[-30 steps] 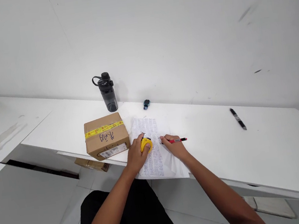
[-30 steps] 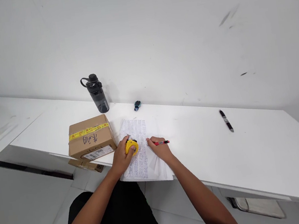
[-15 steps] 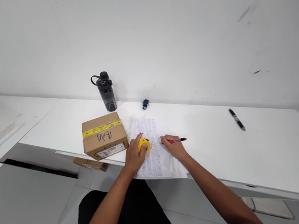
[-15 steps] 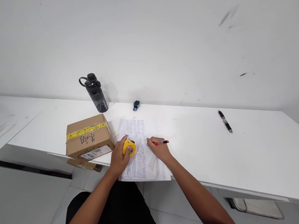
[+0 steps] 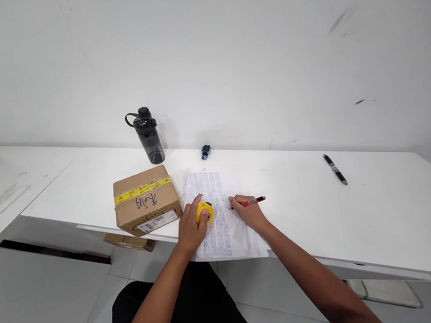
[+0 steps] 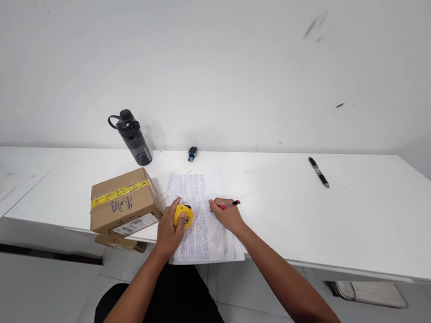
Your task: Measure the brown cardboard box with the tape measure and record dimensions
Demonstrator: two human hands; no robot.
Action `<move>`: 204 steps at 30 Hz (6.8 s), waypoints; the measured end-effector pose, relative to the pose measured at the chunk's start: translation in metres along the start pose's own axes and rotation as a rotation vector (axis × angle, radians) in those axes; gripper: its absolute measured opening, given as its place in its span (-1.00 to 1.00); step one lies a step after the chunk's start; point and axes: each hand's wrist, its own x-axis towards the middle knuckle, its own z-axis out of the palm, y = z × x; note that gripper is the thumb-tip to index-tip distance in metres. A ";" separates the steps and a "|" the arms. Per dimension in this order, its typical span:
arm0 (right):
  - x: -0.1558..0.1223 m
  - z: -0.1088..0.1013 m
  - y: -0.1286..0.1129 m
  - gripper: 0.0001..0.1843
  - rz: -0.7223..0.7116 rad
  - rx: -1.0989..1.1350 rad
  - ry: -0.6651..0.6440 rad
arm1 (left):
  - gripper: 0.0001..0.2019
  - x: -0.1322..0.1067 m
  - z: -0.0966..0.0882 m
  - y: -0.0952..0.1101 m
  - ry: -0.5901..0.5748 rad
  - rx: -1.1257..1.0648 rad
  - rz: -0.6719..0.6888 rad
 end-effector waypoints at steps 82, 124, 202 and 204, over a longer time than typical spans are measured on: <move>-0.002 0.000 0.001 -0.54 0.017 0.077 0.082 | -0.49 -0.005 -0.001 -0.003 -0.020 -0.026 -0.049; -0.004 -0.003 -0.002 -0.49 0.006 0.023 0.049 | -0.44 -0.008 0.006 -0.007 0.058 -0.085 -0.186; 0.038 0.089 -0.145 -0.26 -0.298 0.103 0.091 | -0.61 -0.004 -0.197 -0.078 0.449 -0.526 -0.519; 0.039 0.089 -0.144 -0.24 -0.292 0.095 0.097 | -0.60 -0.003 -0.196 -0.079 0.456 -0.555 -0.503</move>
